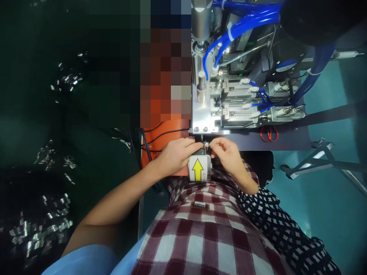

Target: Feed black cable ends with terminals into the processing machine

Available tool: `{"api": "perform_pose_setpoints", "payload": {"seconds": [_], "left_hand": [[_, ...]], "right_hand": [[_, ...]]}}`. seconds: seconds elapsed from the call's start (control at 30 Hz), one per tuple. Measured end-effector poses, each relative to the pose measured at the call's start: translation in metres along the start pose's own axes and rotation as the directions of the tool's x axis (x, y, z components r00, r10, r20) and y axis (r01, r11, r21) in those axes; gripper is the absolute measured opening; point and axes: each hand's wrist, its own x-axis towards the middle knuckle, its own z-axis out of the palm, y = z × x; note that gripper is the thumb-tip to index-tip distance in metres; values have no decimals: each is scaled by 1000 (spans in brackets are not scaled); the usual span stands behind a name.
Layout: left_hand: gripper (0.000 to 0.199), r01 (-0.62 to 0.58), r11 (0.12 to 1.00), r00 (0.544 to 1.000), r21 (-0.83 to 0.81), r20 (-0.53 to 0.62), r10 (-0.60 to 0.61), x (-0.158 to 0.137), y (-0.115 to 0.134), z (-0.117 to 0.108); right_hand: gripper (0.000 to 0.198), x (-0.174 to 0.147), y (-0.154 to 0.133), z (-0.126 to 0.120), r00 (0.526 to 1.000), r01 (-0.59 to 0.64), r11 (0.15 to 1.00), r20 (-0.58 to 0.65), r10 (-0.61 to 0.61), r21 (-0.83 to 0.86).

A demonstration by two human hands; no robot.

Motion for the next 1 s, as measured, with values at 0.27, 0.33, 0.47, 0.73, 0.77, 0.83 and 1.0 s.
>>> {"api": "perform_pose_setpoints", "payload": {"seconds": [0.27,0.33,0.47,0.73,0.77,0.83,1.0], "left_hand": [[30,96,995,995,36,5,-96,-6,2,5],[30,121,993,993,-9,-14,-121,-7,3,6],[32,89,996,994,-26,-60,-90,-8,2,7],[33,69,998,997,-4,-33,-69,-8,2,8],[32,65,998,997,-6,-32,-65,-8,1,7],[32,58,998,998,-13,-30,-58,-8,1,7],[32,36,999,998,-4,-48,-36,-8,2,7]], "right_hand": [[23,2,0,-4,997,-45,999,61,45,-6],[25,0,-1,-5,1000,-3,998,28,5,-62],[29,-7,-6,-1,982,149,934,-64,-179,-323],[25,-8,-7,12,913,267,839,-154,-378,-475],[23,-7,-7,13,907,281,843,-161,-390,-460],[21,-6,-7,12,910,287,856,-157,-384,-430],[20,-4,-8,9,941,242,904,-144,-308,-352]]}}
